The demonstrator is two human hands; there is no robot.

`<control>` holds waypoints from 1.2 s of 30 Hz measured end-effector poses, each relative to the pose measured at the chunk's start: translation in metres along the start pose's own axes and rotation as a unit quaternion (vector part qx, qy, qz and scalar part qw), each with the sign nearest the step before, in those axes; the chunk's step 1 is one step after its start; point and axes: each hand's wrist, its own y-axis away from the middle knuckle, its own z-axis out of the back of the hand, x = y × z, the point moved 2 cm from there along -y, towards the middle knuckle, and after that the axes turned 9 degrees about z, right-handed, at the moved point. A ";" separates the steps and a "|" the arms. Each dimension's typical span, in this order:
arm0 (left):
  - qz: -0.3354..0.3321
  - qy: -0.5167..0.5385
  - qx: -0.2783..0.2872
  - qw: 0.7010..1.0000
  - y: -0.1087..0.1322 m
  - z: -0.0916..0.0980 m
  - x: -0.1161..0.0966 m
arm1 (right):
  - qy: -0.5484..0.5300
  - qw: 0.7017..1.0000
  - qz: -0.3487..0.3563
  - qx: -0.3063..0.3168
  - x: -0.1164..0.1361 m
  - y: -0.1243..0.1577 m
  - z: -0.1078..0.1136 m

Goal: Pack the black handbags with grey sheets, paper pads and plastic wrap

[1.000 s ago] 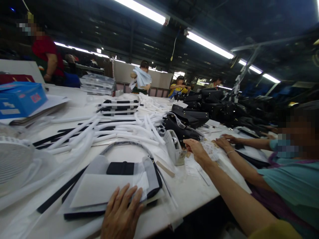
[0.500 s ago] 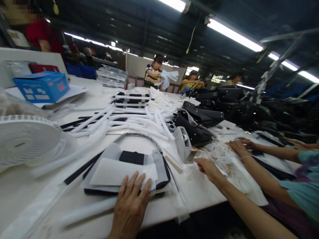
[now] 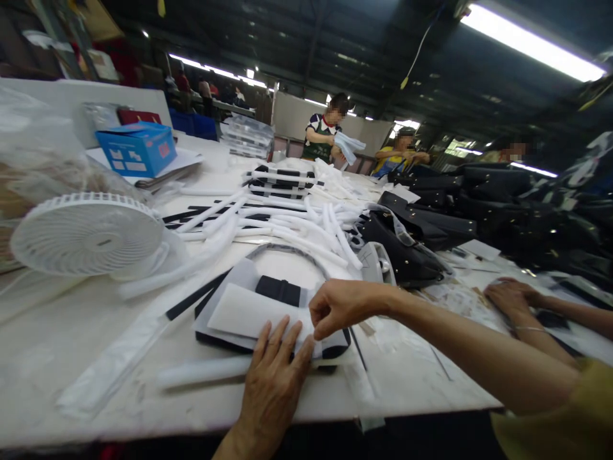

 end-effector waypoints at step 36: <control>-0.009 -0.006 0.015 1.000 0.007 -0.007 0.006 | 0.277 0.923 0.071 -0.256 -0.073 -0.036 -0.001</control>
